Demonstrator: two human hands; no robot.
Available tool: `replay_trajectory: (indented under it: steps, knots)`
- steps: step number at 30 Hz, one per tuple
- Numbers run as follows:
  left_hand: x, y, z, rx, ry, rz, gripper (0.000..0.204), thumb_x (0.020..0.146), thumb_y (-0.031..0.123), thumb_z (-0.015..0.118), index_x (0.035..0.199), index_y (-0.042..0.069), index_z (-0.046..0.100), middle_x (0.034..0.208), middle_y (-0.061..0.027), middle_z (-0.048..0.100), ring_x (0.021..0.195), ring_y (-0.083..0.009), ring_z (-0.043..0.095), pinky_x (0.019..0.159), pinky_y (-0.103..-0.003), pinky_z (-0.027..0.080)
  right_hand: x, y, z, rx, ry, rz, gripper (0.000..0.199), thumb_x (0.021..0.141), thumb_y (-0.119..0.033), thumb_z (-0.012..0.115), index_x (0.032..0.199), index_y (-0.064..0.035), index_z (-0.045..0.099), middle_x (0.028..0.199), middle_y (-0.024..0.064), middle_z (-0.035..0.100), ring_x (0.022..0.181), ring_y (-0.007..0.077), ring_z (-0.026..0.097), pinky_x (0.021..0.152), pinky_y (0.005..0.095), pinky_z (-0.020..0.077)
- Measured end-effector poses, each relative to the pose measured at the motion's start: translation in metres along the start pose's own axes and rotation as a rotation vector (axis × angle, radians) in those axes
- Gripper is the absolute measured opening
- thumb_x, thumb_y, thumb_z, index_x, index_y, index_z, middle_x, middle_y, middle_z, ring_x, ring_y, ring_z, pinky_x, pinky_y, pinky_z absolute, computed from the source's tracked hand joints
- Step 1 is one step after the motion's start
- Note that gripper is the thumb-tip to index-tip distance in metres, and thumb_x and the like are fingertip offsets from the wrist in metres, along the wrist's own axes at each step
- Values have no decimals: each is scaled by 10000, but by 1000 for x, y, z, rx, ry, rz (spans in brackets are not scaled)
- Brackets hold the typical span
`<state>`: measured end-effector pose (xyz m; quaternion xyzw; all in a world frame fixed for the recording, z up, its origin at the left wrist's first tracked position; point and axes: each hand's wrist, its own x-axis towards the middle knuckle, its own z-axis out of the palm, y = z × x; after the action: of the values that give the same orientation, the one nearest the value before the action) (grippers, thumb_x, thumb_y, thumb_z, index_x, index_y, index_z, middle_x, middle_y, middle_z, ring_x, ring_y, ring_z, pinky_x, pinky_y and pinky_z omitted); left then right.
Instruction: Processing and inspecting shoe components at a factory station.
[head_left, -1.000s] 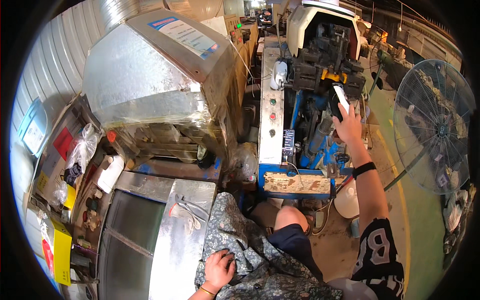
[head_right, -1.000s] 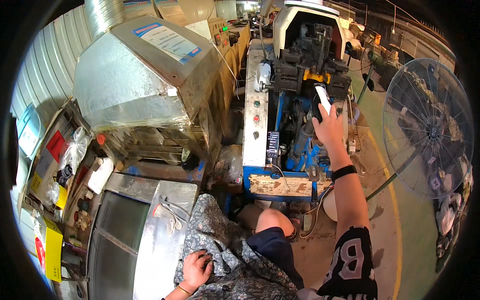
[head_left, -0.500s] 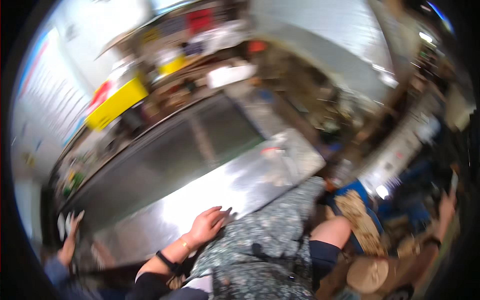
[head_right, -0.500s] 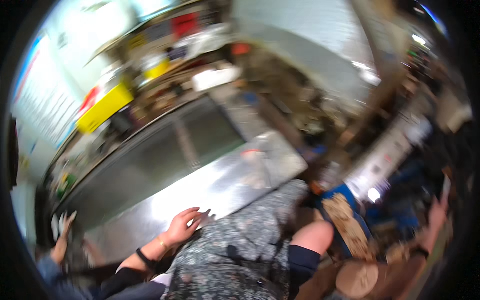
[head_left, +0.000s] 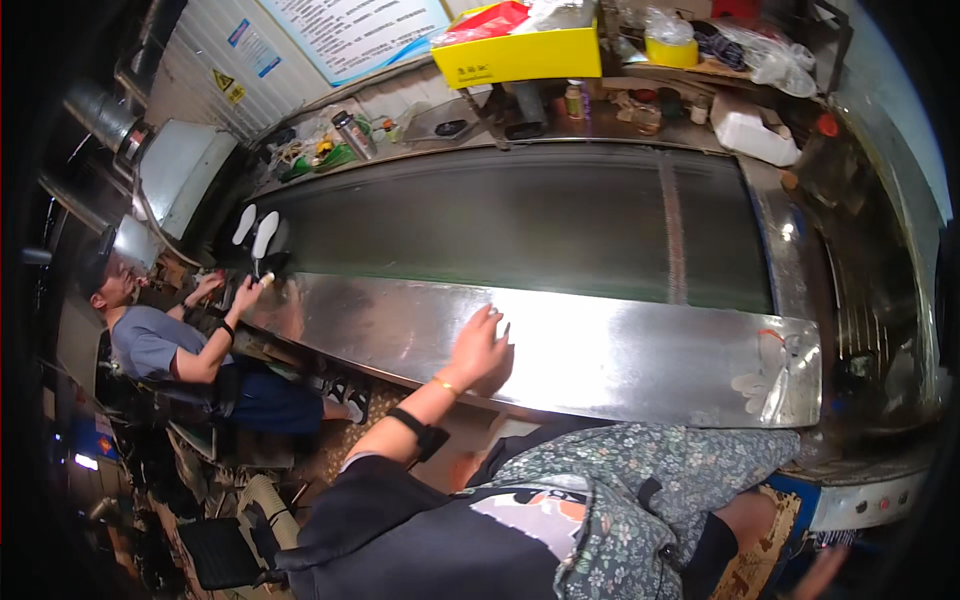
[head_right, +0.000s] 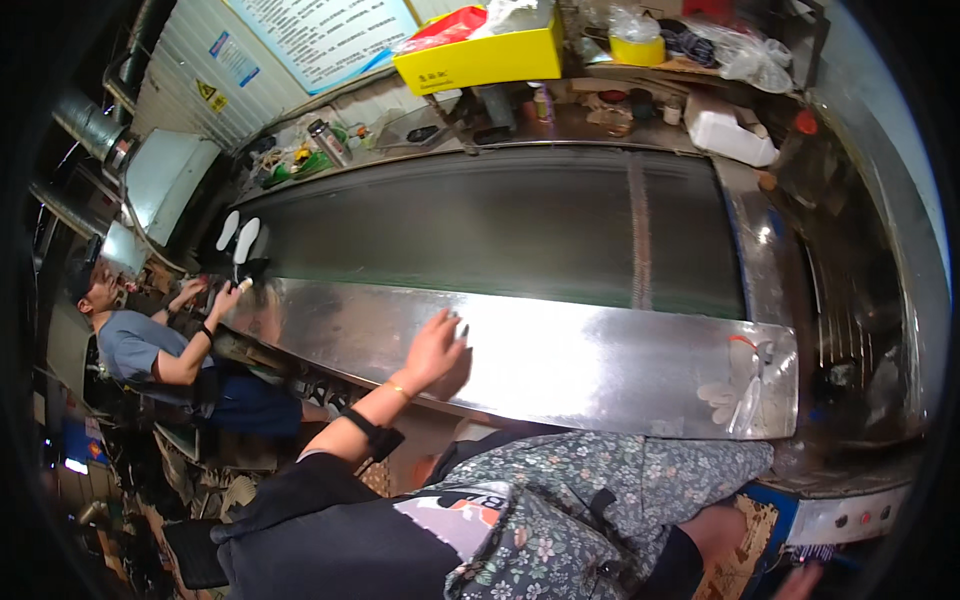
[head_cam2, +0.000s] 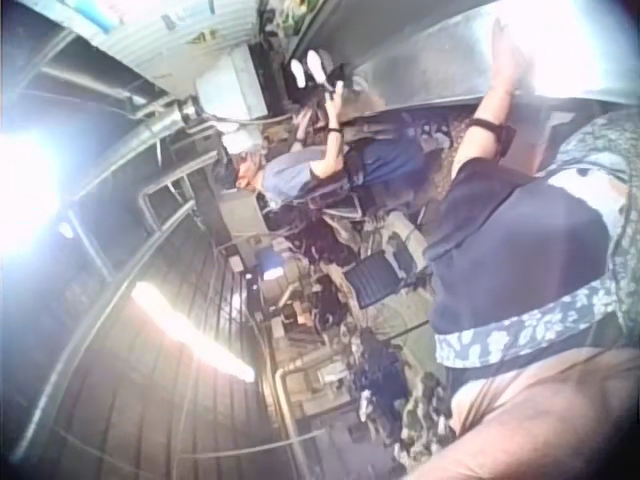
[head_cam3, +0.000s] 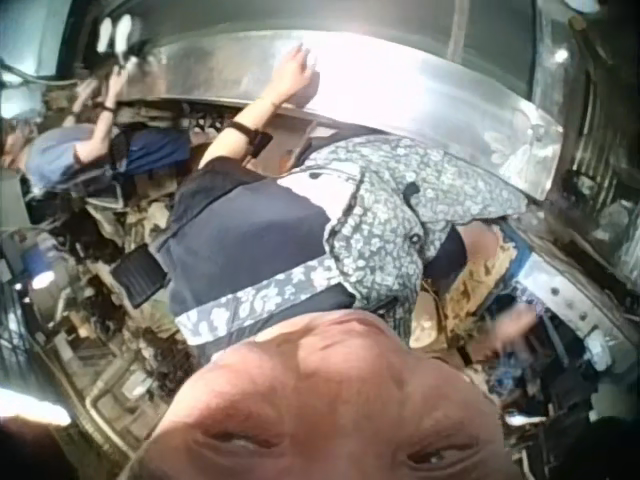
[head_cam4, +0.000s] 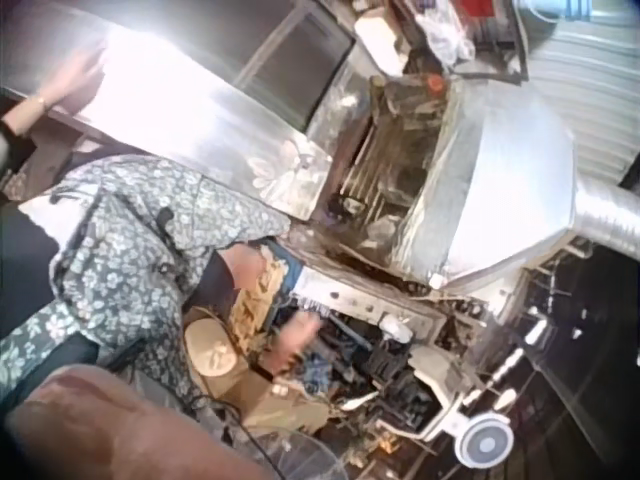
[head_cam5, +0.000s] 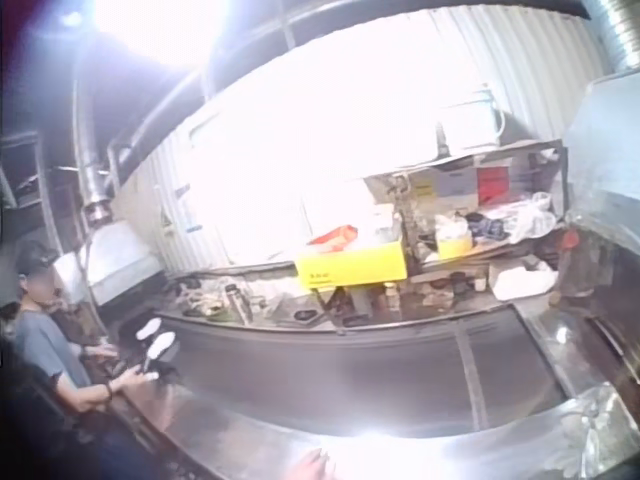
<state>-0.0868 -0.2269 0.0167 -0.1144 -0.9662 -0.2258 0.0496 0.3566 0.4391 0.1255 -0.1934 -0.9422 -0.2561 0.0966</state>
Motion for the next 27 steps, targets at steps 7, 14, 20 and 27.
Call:
replay_trajectory:
  steps: [7, 14, 20, 27]
  knots:
    - [58, 98, 76, -91, -171, 578, 619, 877, 365, 664, 1355, 31, 456, 1445, -266, 370, 1348, -446, 358, 1118, -520, 302, -10, -208, 96, 483, -435, 528, 499, 1009, -365, 500, 1364, -16, 512, 1393, 182, 509, 1268, 413, 482, 1022, 480, 425]
    - [69, 140, 116, 13, -208, 496, 802, 928, 533, 507, 1482, -11, 310, 1566, -261, 216, 1469, -413, 172, 1196, -523, 114, 5, -199, 69, 765, -286, 322, 554, 963, -436, 579, 1338, -32, 534, 1369, 246, 514, 1227, 448, 477, 1020, 512, 398]
    - [67, 142, 110, 8, -230, 491, 833, 928, 549, 475, 1500, -21, 270, 1583, -256, 168, 1484, -409, 103, 1202, -519, 72, 27, -208, 68, 717, -404, 260, 564, 966, -467, 549, 1340, -45, 539, 1378, 244, 505, 1256, 446, 452, 1049, 532, 361]
    - [67, 144, 107, 52, -242, 504, 843, 931, 556, 452, 1507, -25, 247, 1588, -252, 159, 1487, -410, 87, 1204, -518, 67, 33, -207, 66, 559, -584, 236, 650, 981, -514, 488, 1443, -62, 422, 1457, 235, 395, 1297, 440, 392, 1072, 531, 334]
